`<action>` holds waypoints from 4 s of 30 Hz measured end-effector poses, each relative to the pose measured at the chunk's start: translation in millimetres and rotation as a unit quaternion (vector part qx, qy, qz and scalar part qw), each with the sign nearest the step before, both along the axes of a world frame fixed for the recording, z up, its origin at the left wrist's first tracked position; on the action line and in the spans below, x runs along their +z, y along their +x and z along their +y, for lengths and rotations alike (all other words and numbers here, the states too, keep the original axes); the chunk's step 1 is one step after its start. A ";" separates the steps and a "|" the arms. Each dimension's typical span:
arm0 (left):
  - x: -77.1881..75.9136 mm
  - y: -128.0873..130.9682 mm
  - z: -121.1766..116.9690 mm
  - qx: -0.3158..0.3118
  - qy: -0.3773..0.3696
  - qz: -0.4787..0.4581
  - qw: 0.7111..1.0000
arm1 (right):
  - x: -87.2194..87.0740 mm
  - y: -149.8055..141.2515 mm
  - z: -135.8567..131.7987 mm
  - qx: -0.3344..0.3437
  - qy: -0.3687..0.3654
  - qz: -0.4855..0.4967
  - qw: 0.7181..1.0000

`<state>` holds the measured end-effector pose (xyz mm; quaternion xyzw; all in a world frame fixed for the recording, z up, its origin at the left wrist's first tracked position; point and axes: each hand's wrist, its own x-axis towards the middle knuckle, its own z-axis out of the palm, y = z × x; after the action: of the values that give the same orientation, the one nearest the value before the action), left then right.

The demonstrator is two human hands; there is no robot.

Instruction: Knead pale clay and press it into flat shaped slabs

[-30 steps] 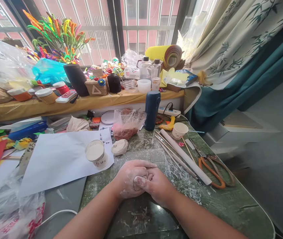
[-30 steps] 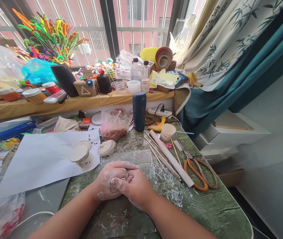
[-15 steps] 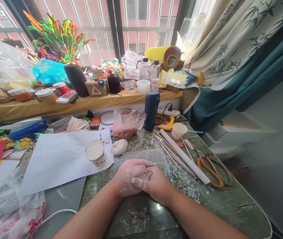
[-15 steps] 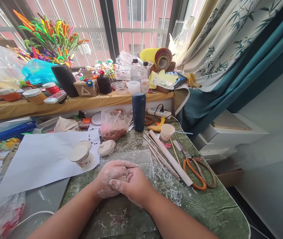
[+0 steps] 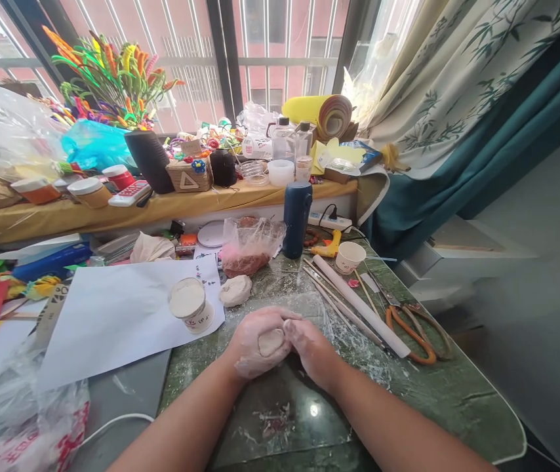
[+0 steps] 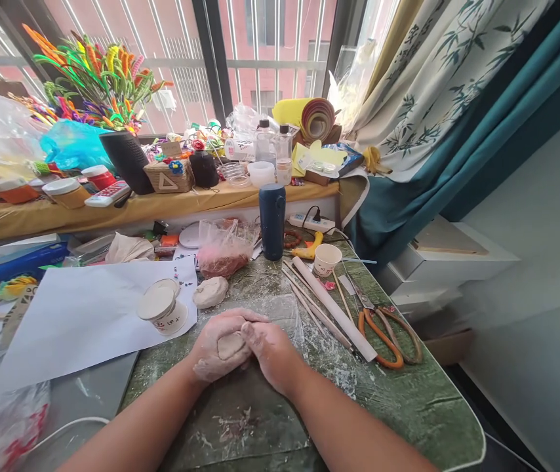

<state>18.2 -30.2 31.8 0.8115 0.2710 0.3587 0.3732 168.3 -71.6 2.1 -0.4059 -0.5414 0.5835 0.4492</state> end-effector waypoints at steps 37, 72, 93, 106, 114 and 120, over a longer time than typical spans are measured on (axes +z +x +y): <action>-20.4 -10.0 15.7 0.183 -0.116 0.006 0.976 | 45.9 160.5 122.7 -0.040 0.023 -0.725 0.687; -22.1 -9.1 24.8 0.217 -0.183 -0.082 0.955 | 25.6 2.1 -38.5 0.070 0.127 -0.554 0.820; -20.5 -12.3 29.2 0.217 -0.142 -0.106 0.960 | 26.3 14.0 -63.4 0.102 0.114 -0.575 0.804; -22.2 -13.7 34.4 0.219 -0.159 -0.107 0.957 | 33.9 -1.9 -43.5 0.082 0.114 -0.566 0.813; -23.2 -18.9 34.9 0.236 -0.126 -0.106 0.958 | 37.8 -19.0 -65.4 0.207 0.193 -0.470 0.836; -20.3 -15.7 31.5 0.232 -0.137 -0.093 0.959 | 30.3 10.7 -59.0 0.044 0.084 -0.601 0.794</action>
<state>2.4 1.2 11.4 0.6306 0.4624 0.4689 0.4107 178.9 -130.6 32.4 -0.6113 -0.7663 0.1936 0.0400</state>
